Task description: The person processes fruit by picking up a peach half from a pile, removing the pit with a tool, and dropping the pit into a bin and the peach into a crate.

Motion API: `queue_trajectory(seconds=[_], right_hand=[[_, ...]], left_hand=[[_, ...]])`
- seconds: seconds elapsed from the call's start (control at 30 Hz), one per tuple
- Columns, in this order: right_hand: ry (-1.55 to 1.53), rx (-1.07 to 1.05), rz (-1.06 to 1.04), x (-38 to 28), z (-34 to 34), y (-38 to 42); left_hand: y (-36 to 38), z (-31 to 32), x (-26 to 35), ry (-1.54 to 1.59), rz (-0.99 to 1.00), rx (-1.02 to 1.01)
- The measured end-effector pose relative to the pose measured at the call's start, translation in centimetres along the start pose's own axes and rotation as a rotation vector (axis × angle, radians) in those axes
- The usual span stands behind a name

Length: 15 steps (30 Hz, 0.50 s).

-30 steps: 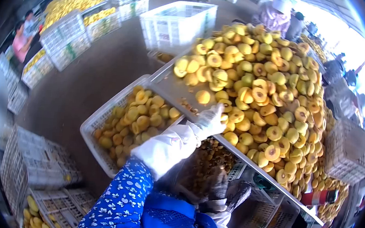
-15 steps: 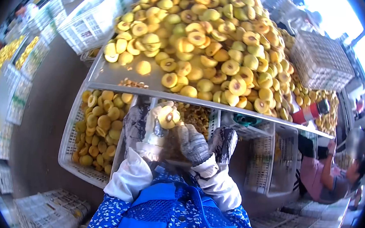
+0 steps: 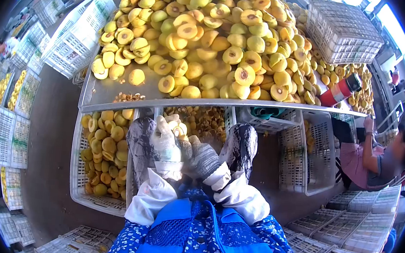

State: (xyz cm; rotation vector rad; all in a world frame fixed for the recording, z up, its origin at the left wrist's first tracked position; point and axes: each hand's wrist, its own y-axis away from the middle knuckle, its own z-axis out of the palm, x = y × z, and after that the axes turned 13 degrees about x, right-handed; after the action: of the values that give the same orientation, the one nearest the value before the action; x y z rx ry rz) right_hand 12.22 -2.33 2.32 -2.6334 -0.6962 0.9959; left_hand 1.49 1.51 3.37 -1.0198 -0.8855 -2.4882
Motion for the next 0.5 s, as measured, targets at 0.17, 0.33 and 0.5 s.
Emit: queue_trajectory(seconds=[0.17,0.33,0.5], right_hand=[[-0.347,0.057,0.158,0.6,0.1,1.3],[-0.78,-0.081,0.243,2.0,-1.3,1.4],[-1.307,-0.357,0.844,5.0,-1.1,2.3]], left_hand=[[0.5,0.1,-0.8,-0.135,0.088,-0.053],[1.6,0.1,0.7,-0.22,-0.001,-0.212],[1.4,-0.7,1.8,-0.582,0.225,-0.568]])
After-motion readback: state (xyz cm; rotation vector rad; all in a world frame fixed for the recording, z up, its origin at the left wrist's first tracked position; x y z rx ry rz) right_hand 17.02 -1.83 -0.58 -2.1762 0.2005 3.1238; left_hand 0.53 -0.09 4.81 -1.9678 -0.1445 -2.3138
